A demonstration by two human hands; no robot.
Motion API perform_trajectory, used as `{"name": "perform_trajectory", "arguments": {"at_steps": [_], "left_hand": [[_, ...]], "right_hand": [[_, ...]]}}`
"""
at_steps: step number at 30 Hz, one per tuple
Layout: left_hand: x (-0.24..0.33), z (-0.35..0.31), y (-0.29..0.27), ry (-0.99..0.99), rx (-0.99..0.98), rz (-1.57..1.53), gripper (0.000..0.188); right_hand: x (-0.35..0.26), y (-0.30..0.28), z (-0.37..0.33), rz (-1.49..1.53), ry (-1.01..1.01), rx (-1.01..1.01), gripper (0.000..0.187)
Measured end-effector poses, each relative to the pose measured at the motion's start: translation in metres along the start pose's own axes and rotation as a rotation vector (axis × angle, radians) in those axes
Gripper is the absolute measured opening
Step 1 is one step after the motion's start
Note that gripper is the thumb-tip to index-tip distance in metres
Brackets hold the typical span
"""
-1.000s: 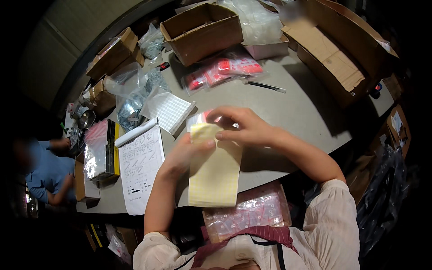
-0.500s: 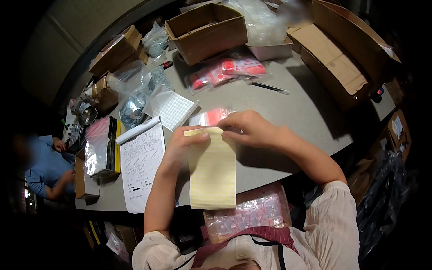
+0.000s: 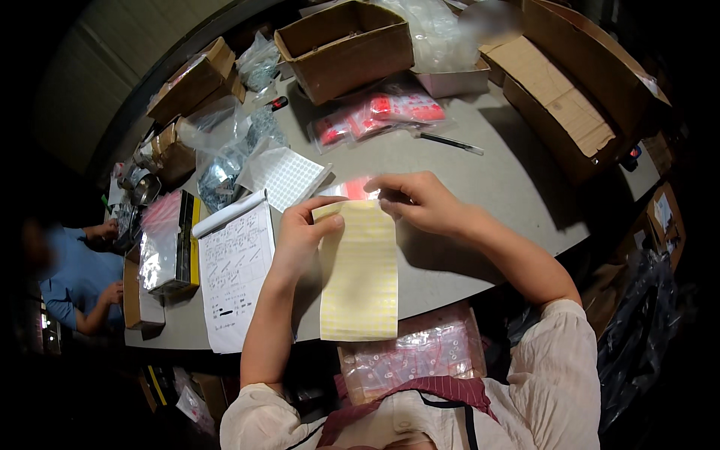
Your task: The person applies yellow adhesive labels to small plastic bags containing hardware items. They peel labels from a sheet, press them onto each bag, and place the labeled bags on the table. The person also moves a box of metal parts and a plastic bag of screws on the table.
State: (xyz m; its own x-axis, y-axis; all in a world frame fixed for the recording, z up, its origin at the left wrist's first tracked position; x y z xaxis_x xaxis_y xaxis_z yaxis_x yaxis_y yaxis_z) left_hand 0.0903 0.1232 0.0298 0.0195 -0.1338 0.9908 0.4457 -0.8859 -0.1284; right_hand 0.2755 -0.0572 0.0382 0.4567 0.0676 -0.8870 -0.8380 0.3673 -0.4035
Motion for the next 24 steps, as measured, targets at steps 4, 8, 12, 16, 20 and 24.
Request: {"name": "perform_trajectory", "arguments": {"at_steps": [4, 8, 12, 16, 20, 24], "left_hand": [[0.004, -0.005, 0.005, 0.284, 0.066, 0.398, 0.041], [0.023, -0.015, 0.021, 0.254, -0.034, 0.602, 0.042], [0.017, -0.013, 0.02, -0.051, -0.131, 0.168, 0.033], [0.016, -0.013, 0.021, -0.097, -0.106, -0.138, 0.028], [0.019, -0.012, 0.02, -0.17, -0.088, -0.251, 0.029], [0.014, -0.011, 0.021, -0.141, -0.109, -0.205, 0.025]], "right_hand": [[-0.017, 0.007, -0.003, -0.119, -0.025, -0.081, 0.026], [-0.015, 0.016, -0.007, -0.154, -0.129, -0.115, 0.018], [-0.01, 0.018, -0.007, -0.189, -0.179, -0.014, 0.019], [-0.014, 0.016, -0.004, -0.263, -0.249, 0.017, 0.021], [-0.013, 0.021, -0.003, -0.345, -0.4, 0.041, 0.019], [-0.007, 0.018, -0.006, -0.406, -0.413, -0.001, 0.021]]}}
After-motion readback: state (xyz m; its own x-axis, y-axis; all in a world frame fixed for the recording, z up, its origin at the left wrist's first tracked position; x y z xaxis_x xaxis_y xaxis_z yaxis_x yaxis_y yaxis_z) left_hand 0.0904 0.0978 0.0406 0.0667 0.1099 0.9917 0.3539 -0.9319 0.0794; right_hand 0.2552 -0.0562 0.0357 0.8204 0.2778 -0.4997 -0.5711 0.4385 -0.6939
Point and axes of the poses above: each hand's wrist, its own z-axis towards the middle knuckle, its own y-axis out of the palm, x = y × z, the point moved 1 cm from there along z, towards the middle knuckle, and after that the axes turned 5 degrees about y, right-handed, at the moved point
